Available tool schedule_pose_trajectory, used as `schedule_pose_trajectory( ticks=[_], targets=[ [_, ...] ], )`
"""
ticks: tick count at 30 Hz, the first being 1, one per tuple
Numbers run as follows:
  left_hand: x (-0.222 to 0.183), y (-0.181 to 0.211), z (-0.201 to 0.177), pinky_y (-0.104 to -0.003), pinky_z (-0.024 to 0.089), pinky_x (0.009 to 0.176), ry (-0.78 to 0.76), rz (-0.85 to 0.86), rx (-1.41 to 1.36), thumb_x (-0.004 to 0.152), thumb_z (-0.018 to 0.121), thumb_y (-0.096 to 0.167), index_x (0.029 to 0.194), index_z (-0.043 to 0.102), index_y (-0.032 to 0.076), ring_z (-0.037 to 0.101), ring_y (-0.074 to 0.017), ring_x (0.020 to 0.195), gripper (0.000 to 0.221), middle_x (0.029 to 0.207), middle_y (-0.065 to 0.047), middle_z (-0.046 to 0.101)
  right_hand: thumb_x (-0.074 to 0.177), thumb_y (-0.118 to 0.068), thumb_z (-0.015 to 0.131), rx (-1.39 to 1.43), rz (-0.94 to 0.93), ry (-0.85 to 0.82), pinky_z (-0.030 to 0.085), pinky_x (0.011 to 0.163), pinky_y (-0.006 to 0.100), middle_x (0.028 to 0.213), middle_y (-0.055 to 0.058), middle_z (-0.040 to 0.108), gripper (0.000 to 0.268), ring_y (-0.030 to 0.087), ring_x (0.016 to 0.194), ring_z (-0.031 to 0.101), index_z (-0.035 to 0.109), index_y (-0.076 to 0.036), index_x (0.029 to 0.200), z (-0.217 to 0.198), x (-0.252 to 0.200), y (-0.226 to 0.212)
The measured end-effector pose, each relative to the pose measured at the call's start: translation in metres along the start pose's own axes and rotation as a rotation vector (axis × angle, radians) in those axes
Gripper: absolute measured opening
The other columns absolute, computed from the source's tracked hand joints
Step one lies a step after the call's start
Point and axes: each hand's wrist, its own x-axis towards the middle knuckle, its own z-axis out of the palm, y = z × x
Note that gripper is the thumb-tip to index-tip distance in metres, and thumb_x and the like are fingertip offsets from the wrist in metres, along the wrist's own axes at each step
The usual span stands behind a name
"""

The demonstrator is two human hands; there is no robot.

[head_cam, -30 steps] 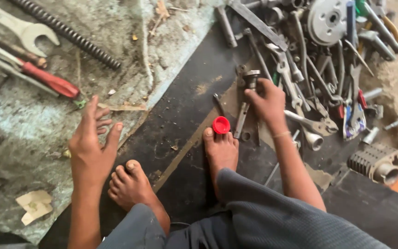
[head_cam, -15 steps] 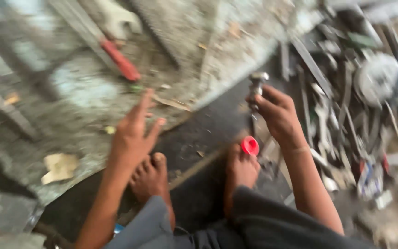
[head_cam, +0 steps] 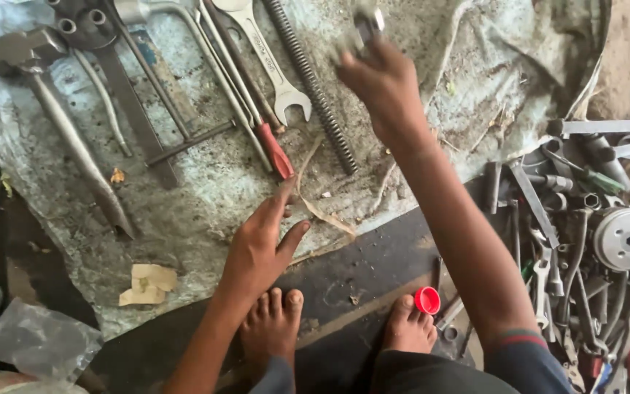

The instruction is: Selecting and organizing tools and motorcycle parts on a workshop floor.

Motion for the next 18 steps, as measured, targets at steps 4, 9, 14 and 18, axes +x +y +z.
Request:
schedule_pose_trajectory(
  ticks=[4, 9, 14, 18],
  targets=[
    [-0.002, -0.009, -0.010, -0.041, 0.062, 0.085, -0.003, -0.048, -0.016, 0.092, 0.075, 0.023, 0.155, 0.041, 0.012, 0.075, -0.0304, 0.105, 0.072, 0.127, -0.018, 0.071, 0.102, -0.005, 0.071, 0.147, -0.146, -0.273, 0.046, 0.120, 0.042, 0.156, 0.016, 0.046, 0.066, 0.029, 0.144, 0.055, 0.033, 0.008, 0.154, 0.020, 0.004, -0.009],
    [-0.013, -0.022, -0.009, -0.042, 0.060, 0.087, 0.045, -0.067, 0.004, 0.094, 0.075, 0.022, 0.155, 0.041, 0.010, 0.075, -0.0324, 0.106, 0.070, 0.124, -0.019, 0.072, 0.099, -0.010, 0.067, -0.199, 0.057, -0.299, 0.046, 0.114, 0.040, 0.154, 0.020, 0.053, 0.065, 0.029, 0.142, 0.055, 0.038, 0.001, 0.156, 0.007, -0.064, 0.015],
    [0.021, -0.018, 0.003, -0.040, 0.060, 0.080, 0.032, 0.091, 0.053, 0.098, 0.073, 0.021, 0.150, 0.048, 0.006, 0.072, -0.0330, 0.100, 0.059, 0.124, -0.023, 0.069, 0.099, -0.009, 0.066, -0.158, 0.110, -0.156, 0.048, 0.118, 0.041, 0.153, 0.022, 0.053, 0.065, 0.030, 0.141, 0.055, 0.037, 0.002, 0.156, -0.043, -0.116, 0.035],
    [0.106, -0.041, 0.030, -0.028, 0.058, 0.060, 0.134, 0.377, 0.323, 0.101, 0.073, 0.019, 0.119, 0.068, 0.001, 0.068, -0.0197, 0.070, 0.026, 0.111, -0.018, 0.071, 0.098, -0.011, 0.066, -0.296, 0.168, 0.022, 0.049, 0.115, 0.040, 0.150, 0.020, 0.055, 0.065, 0.028, 0.140, 0.056, 0.039, 0.001, 0.155, -0.069, -0.161, 0.021]
  ],
)
